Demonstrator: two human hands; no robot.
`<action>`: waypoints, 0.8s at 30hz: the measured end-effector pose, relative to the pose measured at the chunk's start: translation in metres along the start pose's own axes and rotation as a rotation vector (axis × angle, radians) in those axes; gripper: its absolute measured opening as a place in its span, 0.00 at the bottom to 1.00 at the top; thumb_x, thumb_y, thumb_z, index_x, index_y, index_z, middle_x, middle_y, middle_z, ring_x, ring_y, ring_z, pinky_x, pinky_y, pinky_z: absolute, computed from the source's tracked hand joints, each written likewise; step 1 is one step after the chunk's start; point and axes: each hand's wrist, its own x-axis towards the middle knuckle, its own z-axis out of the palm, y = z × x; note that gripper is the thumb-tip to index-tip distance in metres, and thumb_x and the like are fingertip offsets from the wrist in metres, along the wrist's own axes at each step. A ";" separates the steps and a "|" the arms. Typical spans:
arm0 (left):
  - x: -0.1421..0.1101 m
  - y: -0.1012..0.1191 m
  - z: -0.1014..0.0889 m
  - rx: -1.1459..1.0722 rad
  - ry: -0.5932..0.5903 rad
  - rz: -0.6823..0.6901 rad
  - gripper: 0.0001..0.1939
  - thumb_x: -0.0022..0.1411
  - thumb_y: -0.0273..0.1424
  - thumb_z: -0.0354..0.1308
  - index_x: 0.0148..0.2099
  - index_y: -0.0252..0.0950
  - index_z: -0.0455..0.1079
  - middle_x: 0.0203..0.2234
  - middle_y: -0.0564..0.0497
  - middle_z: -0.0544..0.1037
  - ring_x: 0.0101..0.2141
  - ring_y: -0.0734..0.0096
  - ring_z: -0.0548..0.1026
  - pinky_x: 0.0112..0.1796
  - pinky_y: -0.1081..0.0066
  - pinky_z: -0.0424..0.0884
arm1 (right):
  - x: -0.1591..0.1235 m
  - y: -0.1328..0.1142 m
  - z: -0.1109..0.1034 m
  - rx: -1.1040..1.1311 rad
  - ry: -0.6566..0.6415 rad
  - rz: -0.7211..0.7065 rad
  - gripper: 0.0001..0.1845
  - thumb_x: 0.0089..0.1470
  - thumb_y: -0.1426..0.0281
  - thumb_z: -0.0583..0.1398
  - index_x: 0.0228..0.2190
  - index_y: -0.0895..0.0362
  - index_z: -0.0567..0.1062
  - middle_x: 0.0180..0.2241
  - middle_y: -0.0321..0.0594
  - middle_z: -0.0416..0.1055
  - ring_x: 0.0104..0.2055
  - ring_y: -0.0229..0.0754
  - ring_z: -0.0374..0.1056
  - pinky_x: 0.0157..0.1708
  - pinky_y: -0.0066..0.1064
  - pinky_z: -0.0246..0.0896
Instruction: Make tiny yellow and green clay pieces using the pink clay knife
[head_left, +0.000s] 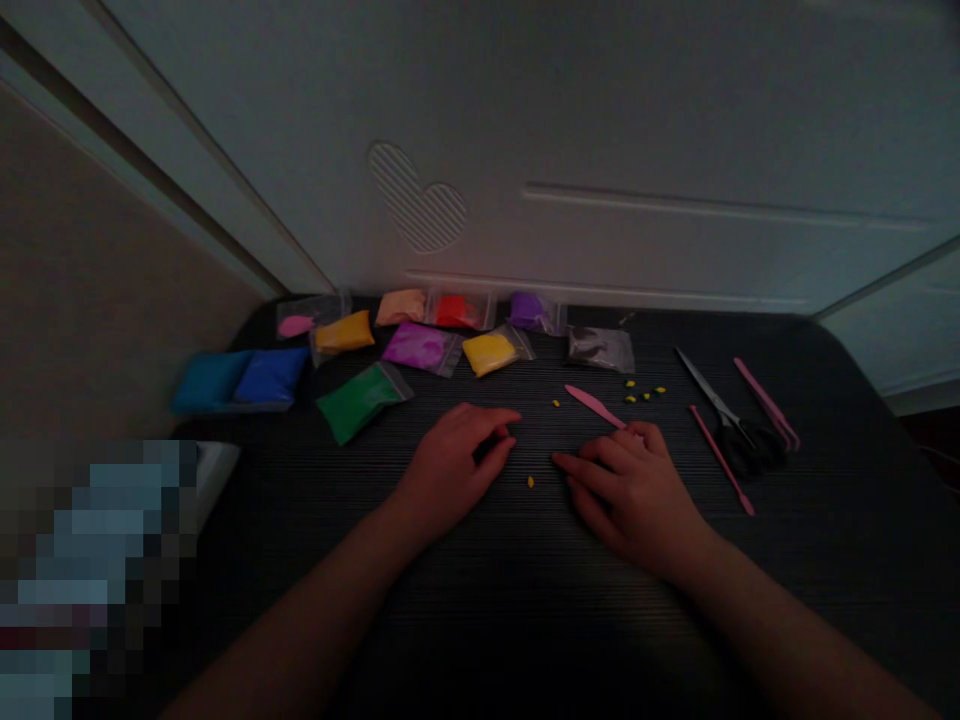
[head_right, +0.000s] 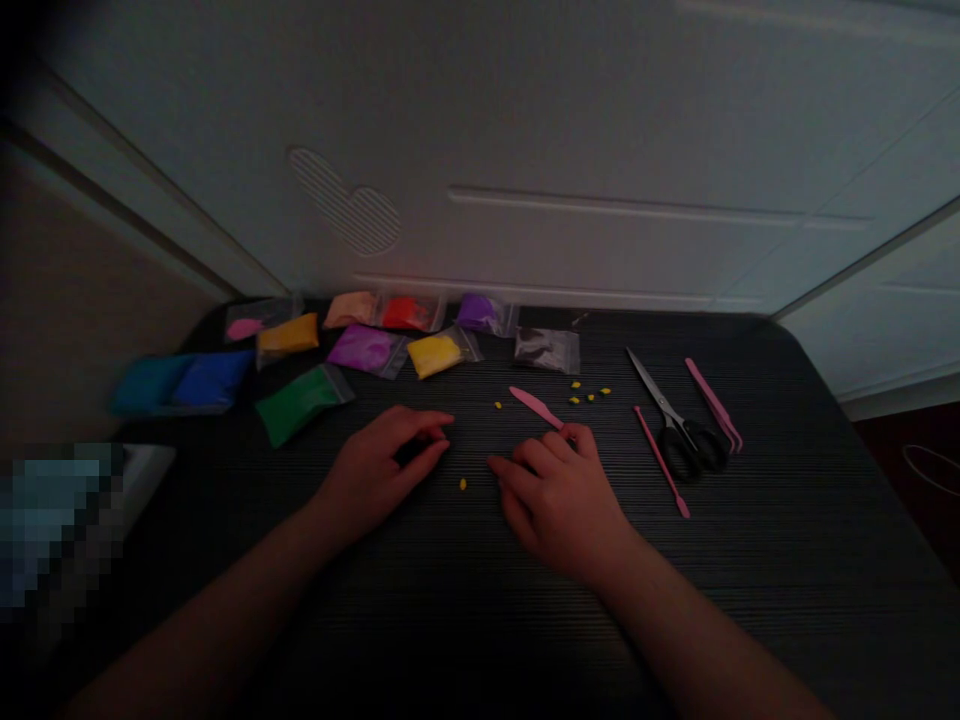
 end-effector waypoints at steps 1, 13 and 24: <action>0.000 0.000 0.000 0.001 -0.003 0.002 0.13 0.57 0.29 0.51 0.45 0.38 0.65 0.31 0.53 0.71 0.35 0.73 0.69 0.39 0.69 0.66 | 0.000 0.000 0.000 -0.002 0.003 0.006 0.16 0.53 0.67 0.51 0.44 0.50 0.68 0.33 0.36 0.67 0.36 0.40 0.58 0.44 0.43 0.42; 0.000 0.000 0.000 -0.003 -0.016 0.020 0.12 0.59 0.29 0.48 0.46 0.38 0.65 0.38 0.51 0.72 0.39 0.72 0.68 0.43 0.67 0.65 | 0.000 -0.002 0.000 -0.005 0.018 0.020 0.15 0.54 0.67 0.50 0.43 0.52 0.69 0.33 0.37 0.68 0.37 0.41 0.58 0.44 0.43 0.42; 0.001 0.000 -0.001 0.008 -0.007 0.016 0.13 0.56 0.29 0.51 0.45 0.38 0.65 0.32 0.53 0.71 0.36 0.73 0.68 0.40 0.69 0.65 | 0.000 -0.002 0.000 -0.003 0.008 0.010 0.15 0.53 0.67 0.51 0.43 0.51 0.69 0.33 0.37 0.67 0.36 0.41 0.58 0.44 0.43 0.42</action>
